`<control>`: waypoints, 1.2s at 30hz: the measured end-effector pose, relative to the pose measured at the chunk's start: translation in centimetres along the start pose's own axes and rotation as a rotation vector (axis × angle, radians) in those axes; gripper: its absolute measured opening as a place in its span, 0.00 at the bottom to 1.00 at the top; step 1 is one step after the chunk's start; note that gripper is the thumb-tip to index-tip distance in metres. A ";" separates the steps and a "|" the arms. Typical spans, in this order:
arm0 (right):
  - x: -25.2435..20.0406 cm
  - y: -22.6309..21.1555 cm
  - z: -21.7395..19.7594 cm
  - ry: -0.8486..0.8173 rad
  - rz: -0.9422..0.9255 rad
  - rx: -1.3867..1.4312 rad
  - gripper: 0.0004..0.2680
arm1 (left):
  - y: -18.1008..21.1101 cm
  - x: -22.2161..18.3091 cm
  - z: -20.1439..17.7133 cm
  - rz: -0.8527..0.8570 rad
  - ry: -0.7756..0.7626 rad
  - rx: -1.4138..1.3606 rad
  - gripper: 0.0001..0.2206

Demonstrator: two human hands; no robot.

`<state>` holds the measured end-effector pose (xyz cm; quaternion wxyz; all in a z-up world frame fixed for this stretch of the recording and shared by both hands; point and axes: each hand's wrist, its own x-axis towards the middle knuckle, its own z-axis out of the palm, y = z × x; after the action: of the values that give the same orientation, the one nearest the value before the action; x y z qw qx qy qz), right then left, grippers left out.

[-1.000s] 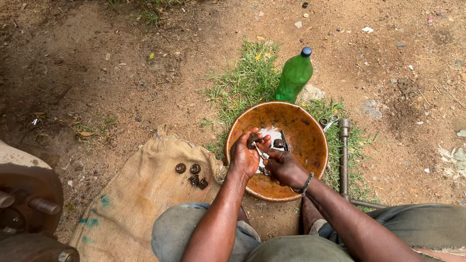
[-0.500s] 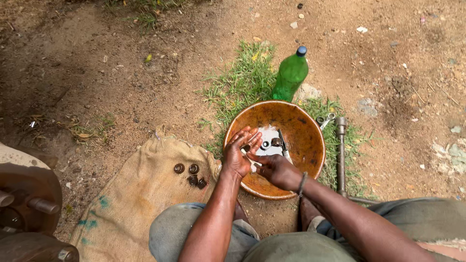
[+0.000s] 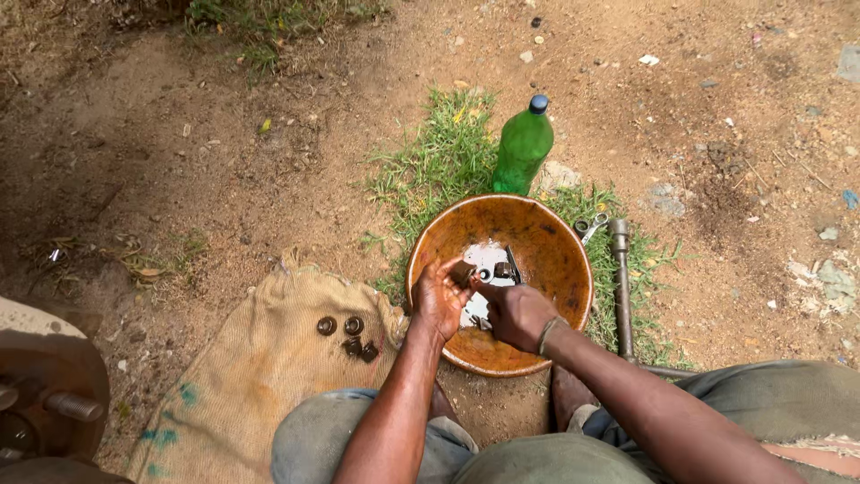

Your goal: The person cleans small mechanical components in a bowl of liquid using a cloth and their hands, then places them on a piece of burlap.

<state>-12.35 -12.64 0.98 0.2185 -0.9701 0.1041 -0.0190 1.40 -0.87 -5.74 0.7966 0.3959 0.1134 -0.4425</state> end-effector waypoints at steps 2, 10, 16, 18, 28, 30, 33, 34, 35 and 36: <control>0.4 0.6 -0.6 -0.301 0.418 0.613 0.18 | 0.2 -0.1 0.2 0.014 -0.012 0.008 0.18; -0.8 -0.4 2.6 -0.356 0.272 0.208 0.16 | 0.3 -1.2 0.9 0.030 0.070 0.108 0.15; 0.1 0.2 2.9 -0.191 0.205 0.504 0.17 | 1.0 -1.4 1.1 0.027 0.121 0.006 0.14; 0.4 1.2 1.9 -0.420 0.593 1.154 0.21 | 1.7 -1.3 1.2 0.000 -0.010 -0.101 0.16; 0.7 -0.4 1.4 -0.205 0.141 0.156 0.23 | 0.3 -1.5 2.3 -0.030 0.107 0.092 0.21; 1.0 -0.5 0.4 -0.421 0.686 0.878 0.19 | 1.3 -1.5 2.1 -0.025 0.037 -0.082 0.21; 0.7 -0.4 -1.5 -0.338 0.640 1.777 0.19 | 2.7 -1.5 2.2 0.013 -0.083 -0.119 0.21; 0.4 -0.4 -1.9 -0.374 0.622 1.785 0.19 | 2.7 -1.4 2.1 0.031 -0.125 -0.098 0.21; 0.0 -0.6 -2.1 -0.410 0.605 1.792 0.19 | 2.7 -1.4 2.0 0.063 -0.145 -0.058 0.21; -0.3 -0.6 -2.2 -0.447 0.588 1.795 0.18 | 2.5 -1.3 1.8 0.096 -0.165 -0.022 0.21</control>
<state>-12.74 -12.96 3.28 0.8882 -0.3588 0.2453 0.1489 2.32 -0.70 -2.53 0.8279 0.3545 0.0331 -0.4334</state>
